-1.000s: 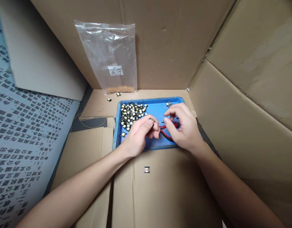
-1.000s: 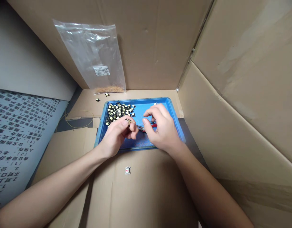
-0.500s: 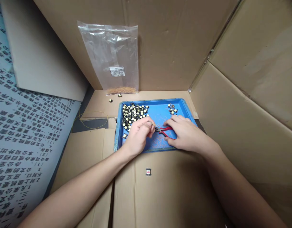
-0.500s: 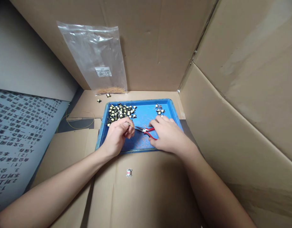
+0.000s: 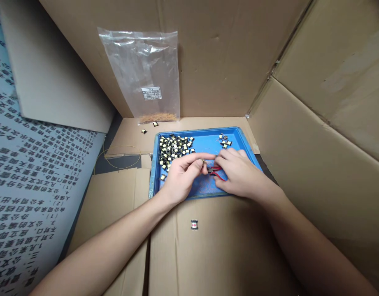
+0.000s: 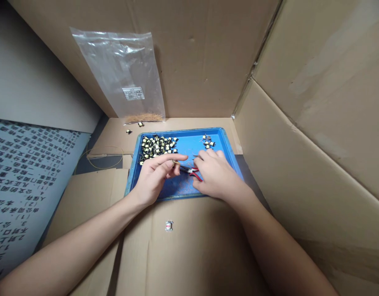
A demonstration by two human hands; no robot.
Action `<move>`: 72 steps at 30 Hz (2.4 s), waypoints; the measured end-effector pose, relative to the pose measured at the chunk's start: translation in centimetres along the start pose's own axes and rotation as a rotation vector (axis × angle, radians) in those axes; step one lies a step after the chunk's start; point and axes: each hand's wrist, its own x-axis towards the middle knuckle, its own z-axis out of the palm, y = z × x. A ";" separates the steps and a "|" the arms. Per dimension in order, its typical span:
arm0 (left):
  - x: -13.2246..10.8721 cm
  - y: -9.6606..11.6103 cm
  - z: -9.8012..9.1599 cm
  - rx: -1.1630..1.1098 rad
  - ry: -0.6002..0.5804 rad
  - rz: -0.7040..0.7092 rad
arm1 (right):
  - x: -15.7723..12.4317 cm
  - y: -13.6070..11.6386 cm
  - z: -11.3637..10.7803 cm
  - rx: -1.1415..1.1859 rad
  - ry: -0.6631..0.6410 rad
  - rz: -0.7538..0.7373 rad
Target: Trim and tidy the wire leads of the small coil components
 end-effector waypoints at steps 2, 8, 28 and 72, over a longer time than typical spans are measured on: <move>0.0 0.2 0.1 0.016 -0.001 -0.010 | 0.3 -0.2 0.1 -0.008 0.014 0.012; 0.1 0.5 0.3 -0.003 -0.014 -0.025 | 0.2 0.1 -0.4 0.137 0.065 0.127; 0.3 -0.2 0.6 -0.096 0.090 -0.013 | 0.2 -0.1 -0.5 1.552 0.250 0.218; 0.1 0.0 0.5 -0.085 0.005 -0.021 | -0.8 -1.6 -1.3 1.143 0.430 0.077</move>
